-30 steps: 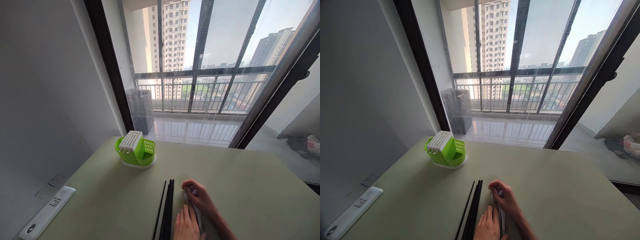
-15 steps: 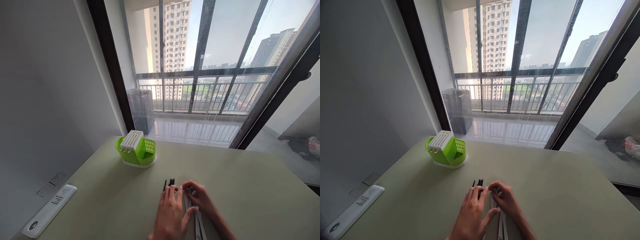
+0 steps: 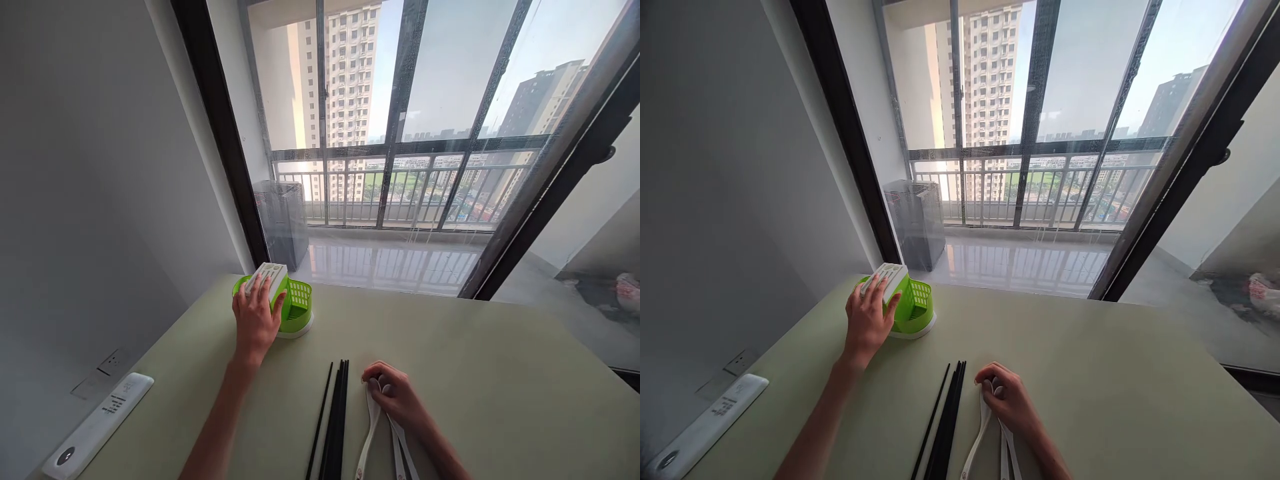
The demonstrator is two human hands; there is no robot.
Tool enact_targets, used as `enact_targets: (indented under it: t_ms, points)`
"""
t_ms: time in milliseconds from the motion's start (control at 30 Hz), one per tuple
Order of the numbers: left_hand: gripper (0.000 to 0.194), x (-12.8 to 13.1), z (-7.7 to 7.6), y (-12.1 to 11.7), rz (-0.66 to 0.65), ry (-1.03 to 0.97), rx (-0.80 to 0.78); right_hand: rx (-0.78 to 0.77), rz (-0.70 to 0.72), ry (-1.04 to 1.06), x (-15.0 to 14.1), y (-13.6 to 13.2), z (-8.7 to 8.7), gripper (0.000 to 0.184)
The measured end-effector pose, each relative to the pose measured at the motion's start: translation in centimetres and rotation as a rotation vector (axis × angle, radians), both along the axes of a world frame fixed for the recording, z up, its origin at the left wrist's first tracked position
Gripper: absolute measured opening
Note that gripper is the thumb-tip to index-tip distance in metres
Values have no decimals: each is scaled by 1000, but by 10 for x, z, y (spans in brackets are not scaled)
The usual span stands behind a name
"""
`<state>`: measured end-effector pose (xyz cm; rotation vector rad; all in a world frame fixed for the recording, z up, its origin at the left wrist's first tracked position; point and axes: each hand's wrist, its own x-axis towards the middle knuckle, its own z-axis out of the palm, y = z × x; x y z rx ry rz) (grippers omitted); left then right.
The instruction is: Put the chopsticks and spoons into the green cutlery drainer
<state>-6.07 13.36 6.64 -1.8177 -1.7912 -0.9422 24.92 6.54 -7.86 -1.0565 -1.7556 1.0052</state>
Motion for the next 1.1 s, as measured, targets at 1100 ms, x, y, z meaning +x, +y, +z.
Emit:
enact_targets:
  t_ms: [1100]
  points:
    - [50, 166, 23, -57, -534, 166, -354, 66, -92, 22, -9, -3, -10, 17]
